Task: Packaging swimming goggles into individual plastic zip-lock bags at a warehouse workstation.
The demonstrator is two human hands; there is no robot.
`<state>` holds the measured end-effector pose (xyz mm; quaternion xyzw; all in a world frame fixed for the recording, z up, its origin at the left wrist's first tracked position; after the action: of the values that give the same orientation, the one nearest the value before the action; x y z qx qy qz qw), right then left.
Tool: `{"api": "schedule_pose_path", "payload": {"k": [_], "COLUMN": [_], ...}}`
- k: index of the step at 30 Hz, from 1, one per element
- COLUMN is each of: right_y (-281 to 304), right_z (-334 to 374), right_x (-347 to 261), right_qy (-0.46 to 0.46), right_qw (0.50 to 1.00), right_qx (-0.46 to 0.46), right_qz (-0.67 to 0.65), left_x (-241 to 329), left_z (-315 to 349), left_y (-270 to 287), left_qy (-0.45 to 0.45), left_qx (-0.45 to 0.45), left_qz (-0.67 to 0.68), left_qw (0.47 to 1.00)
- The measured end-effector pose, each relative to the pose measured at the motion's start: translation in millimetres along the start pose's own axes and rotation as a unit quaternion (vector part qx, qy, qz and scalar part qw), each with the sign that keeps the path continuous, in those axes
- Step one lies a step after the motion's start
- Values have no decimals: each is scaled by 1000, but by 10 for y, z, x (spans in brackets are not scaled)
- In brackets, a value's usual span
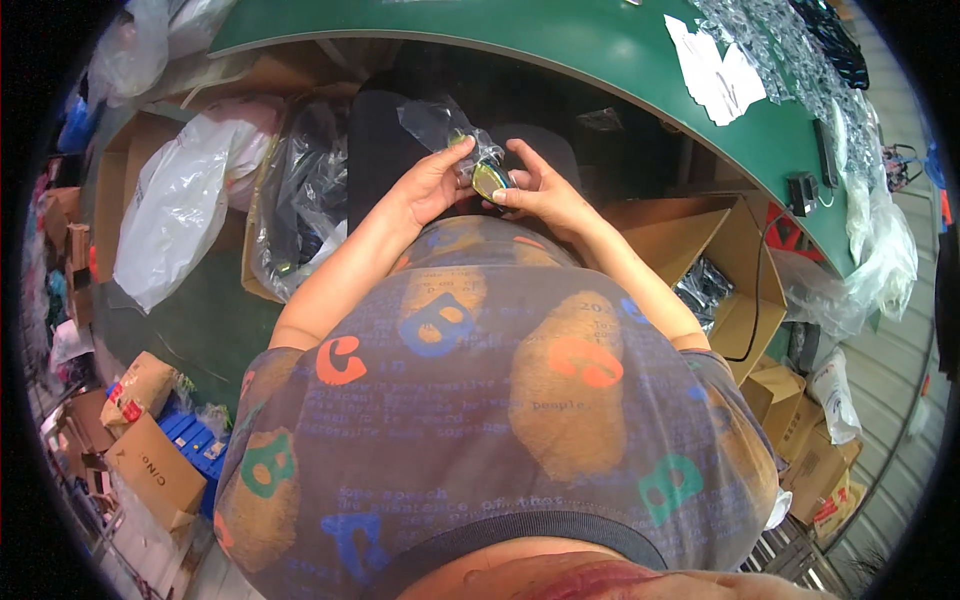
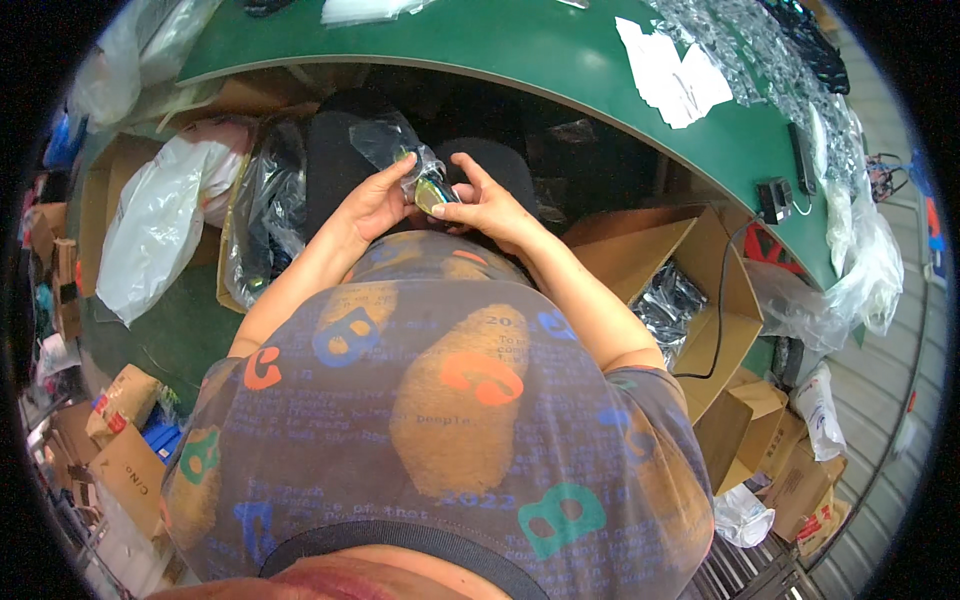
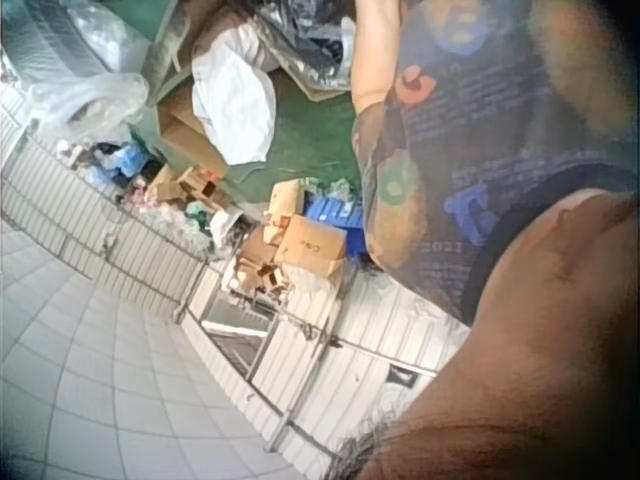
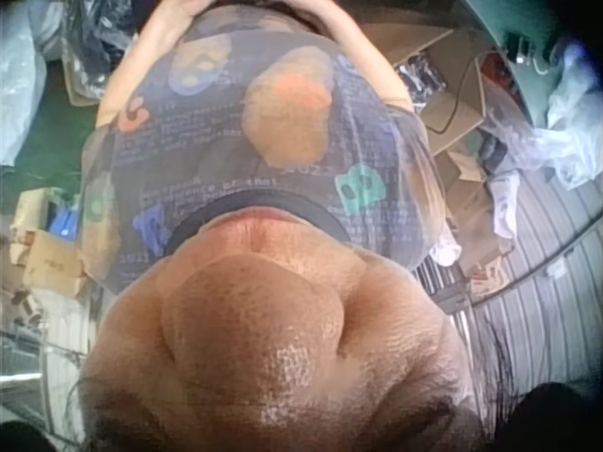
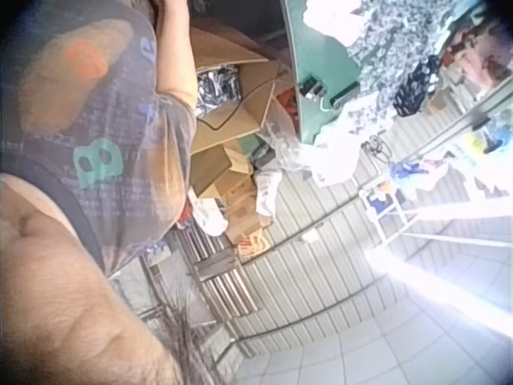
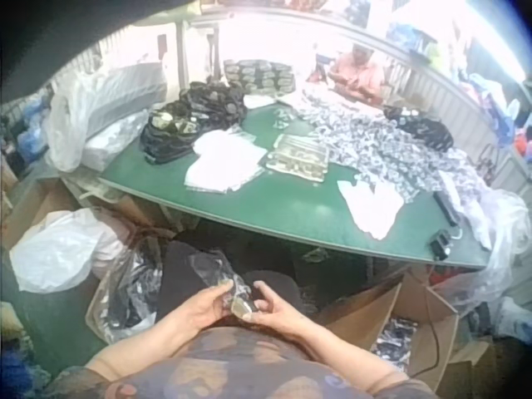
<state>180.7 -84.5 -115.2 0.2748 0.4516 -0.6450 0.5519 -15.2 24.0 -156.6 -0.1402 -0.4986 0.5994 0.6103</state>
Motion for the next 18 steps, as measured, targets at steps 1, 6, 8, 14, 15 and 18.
{"api": "schedule_pose_path", "payload": {"k": [1, 6, 8, 14, 15, 18], "right_y": [30, -24, -105, -112, -109, -104], "right_z": [-28, -73, -51, -108, -123, -141], "right_x": [4, 111, 95, 207, 222, 254], "right_qy": [-9, 4, 24, 94, 116, 134], "right_qw": [999, 998, 998, 989, 987, 984], "right_qx": [-36, -3, 22, 107, 109, 115], "right_qz": [-22, -55, -52, 33, 20, -5], "left_x": [-10, -9, -27, -120, -104, -68], "left_z": [-3, -27, 1, 133, 144, 201], "left_y": [-2, -56, -62, -141, -180, -281], "left_qy": [16, -1, -13, -388, -388, -419], "left_qx": [-5, 3, 17, 165, 164, 152], "left_qz": [-3, -39, -60, -456, -456, -534], "left_qw": [1000, 999, 998, 784, 784, 719]}}
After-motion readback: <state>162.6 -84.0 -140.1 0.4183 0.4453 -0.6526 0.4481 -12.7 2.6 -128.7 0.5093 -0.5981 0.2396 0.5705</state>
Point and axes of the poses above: each hand's wrist, its own z-axis away from the middle knuckle, its own y-axis out of the back of the hand, x = y × z, the point moved 1 cm from there along -z, towards the middle knuckle, and after that the axes turned 1 degree about x, right-handed, at the moved point
